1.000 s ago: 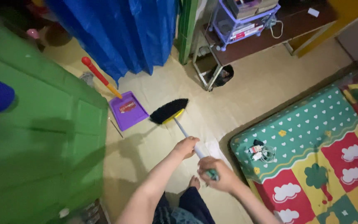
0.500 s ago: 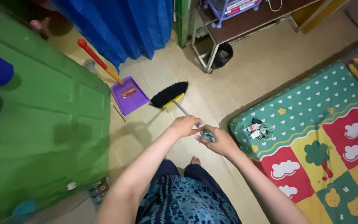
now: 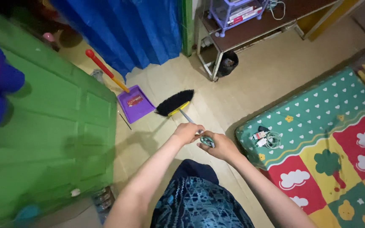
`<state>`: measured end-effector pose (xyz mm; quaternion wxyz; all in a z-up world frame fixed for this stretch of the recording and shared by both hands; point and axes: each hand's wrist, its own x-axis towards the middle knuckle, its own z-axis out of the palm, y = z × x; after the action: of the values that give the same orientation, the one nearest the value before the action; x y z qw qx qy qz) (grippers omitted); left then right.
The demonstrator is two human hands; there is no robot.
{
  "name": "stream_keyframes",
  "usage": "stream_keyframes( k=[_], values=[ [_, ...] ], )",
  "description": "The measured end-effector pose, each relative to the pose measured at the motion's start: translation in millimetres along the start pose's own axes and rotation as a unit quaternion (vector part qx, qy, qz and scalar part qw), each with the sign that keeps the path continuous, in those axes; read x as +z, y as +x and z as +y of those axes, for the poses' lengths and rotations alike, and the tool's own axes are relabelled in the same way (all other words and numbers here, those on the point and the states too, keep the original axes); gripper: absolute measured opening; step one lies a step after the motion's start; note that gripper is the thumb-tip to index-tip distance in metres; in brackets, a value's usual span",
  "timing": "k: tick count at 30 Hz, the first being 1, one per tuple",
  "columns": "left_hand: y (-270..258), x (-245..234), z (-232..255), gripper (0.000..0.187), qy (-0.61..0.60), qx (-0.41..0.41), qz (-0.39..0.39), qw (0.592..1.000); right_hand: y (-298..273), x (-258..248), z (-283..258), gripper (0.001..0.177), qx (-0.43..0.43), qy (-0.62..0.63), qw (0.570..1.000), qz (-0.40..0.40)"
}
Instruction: Sweep the bedroom floor using a broom.
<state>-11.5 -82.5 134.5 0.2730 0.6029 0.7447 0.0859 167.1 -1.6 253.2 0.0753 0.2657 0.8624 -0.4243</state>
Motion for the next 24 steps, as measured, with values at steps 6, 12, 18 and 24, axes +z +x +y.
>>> stream_keyframes(
  k=[6, 12, 18, 24],
  values=[
    [5.0, 1.3, -2.2, 0.027, -0.016, 0.010, 0.017, 1.000, 7.1, -4.5, 7.5, 0.047, -0.013, 0.002, 1.000, -0.008],
    [10.5, -11.9, 4.9, 0.026, -0.002, -0.010, 0.001, 1.000, 11.9, -14.8, 7.0, 0.044, -0.028, 0.027, 0.999, 0.001],
    [23.6, -19.4, 3.7, 0.027, 0.001, -0.018, -0.008, 1.000, 24.1, -17.7, 15.2, 0.042, 0.001, 0.022, 1.000, 0.006],
    [20.4, -39.2, -1.8, 0.031, 0.007, 0.012, -0.034, 0.999, 25.0, -22.6, -9.6, 0.025, -0.274, 0.014, 0.942, 0.192]
  ],
)
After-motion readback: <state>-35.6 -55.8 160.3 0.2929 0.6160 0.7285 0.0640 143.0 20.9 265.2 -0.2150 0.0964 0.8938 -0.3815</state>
